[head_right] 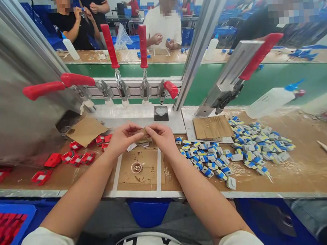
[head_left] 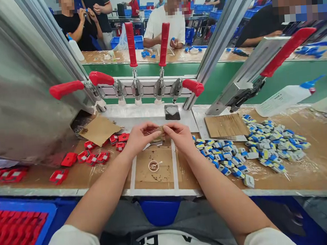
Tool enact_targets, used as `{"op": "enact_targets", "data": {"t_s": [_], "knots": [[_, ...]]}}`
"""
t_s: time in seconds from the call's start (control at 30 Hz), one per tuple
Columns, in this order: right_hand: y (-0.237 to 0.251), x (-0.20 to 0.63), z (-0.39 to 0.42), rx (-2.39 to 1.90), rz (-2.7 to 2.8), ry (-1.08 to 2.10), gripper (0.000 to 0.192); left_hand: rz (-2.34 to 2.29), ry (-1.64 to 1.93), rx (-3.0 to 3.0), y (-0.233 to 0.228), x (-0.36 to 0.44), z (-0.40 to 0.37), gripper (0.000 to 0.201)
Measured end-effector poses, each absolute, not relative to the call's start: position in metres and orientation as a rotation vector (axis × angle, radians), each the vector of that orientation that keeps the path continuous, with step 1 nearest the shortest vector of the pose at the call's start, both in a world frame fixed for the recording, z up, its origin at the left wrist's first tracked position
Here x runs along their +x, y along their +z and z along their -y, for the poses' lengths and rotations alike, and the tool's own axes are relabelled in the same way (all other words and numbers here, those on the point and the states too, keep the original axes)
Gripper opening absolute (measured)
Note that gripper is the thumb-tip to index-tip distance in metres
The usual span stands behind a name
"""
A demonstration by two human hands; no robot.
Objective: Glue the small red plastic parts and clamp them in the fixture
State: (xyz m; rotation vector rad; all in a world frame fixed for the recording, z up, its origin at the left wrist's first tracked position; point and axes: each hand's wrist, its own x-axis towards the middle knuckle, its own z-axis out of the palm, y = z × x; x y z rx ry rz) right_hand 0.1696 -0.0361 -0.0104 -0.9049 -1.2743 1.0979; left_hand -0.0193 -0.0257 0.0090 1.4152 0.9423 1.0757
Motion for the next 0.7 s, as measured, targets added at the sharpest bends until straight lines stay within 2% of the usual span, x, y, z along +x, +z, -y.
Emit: {"op": "enact_targets", "data": {"t_s": [0.1,0.2,0.3,0.4,0.5,0.7], "knots": [[-0.009,0.168,0.039,-0.927,1.439,0.84,0.028,-0.981,1.001,1.567,0.008,-0.018,0.029,0.031],[-0.009,0.166,0.042,-0.956,1.429,0.711,0.022,-1.046,1.066,1.606,0.005,-0.016,0.03,0.028],[-0.009,0.164,0.047,-0.983,1.492,0.419,0.015,-1.094,1.154,1.563,0.005,-0.015,0.031,0.028],[-0.01,0.162,0.049,-0.922,1.621,0.189,0.021,-1.081,1.201,1.572,0.007,-0.015,0.033,0.025],[-0.013,0.162,0.048,-0.894,1.678,0.135,0.03,-1.089,1.236,1.674,0.009,-0.014,0.035,0.019],[-0.014,0.163,0.047,-0.915,1.715,0.253,0.03,-1.054,1.306,1.935,0.007,-0.015,0.037,0.014]]}}
